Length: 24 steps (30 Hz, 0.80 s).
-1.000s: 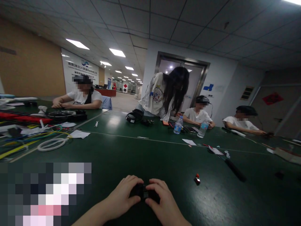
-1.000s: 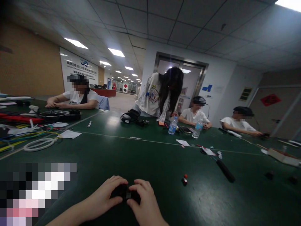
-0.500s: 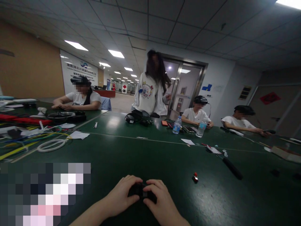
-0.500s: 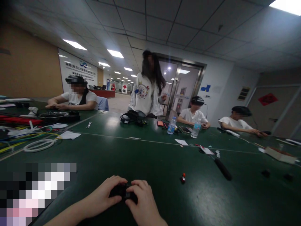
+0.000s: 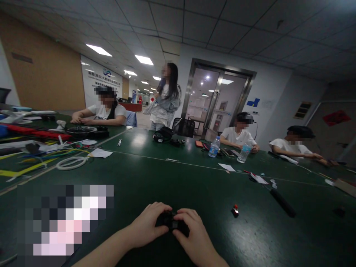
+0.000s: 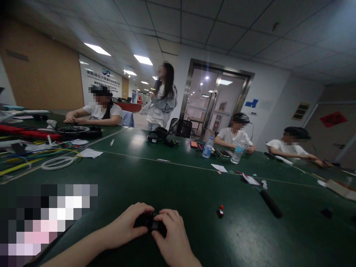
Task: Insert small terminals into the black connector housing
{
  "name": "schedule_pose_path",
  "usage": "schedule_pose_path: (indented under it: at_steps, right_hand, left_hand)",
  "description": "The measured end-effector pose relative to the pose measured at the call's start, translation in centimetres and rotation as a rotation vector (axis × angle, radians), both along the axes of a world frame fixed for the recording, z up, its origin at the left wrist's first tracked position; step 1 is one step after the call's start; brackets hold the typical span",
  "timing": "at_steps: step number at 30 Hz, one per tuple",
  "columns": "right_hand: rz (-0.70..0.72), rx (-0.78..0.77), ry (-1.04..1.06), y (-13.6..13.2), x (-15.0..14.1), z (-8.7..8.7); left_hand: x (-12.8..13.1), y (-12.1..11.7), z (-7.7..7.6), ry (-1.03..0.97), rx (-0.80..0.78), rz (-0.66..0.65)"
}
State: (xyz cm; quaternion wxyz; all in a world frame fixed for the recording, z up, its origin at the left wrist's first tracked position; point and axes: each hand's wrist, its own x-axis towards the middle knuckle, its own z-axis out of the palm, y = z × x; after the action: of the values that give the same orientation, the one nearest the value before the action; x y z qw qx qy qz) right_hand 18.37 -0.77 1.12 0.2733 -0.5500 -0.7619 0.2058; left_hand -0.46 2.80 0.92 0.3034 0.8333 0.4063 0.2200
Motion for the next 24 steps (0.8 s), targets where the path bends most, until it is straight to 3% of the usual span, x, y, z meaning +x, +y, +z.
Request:
schedule_pose_path:
  at_steps: [12,24]
  right_hand:
    - [0.010,0.030,-0.030,-0.03,-0.12,0.01]
    - [0.034,0.046,-0.149,-0.38,-0.40,0.57]
  left_hand:
    - [-0.16,-0.01,-0.30,-0.011,-0.017,0.006]
    - [-0.03,-0.16,0.34,-0.003,-0.035,-0.001]
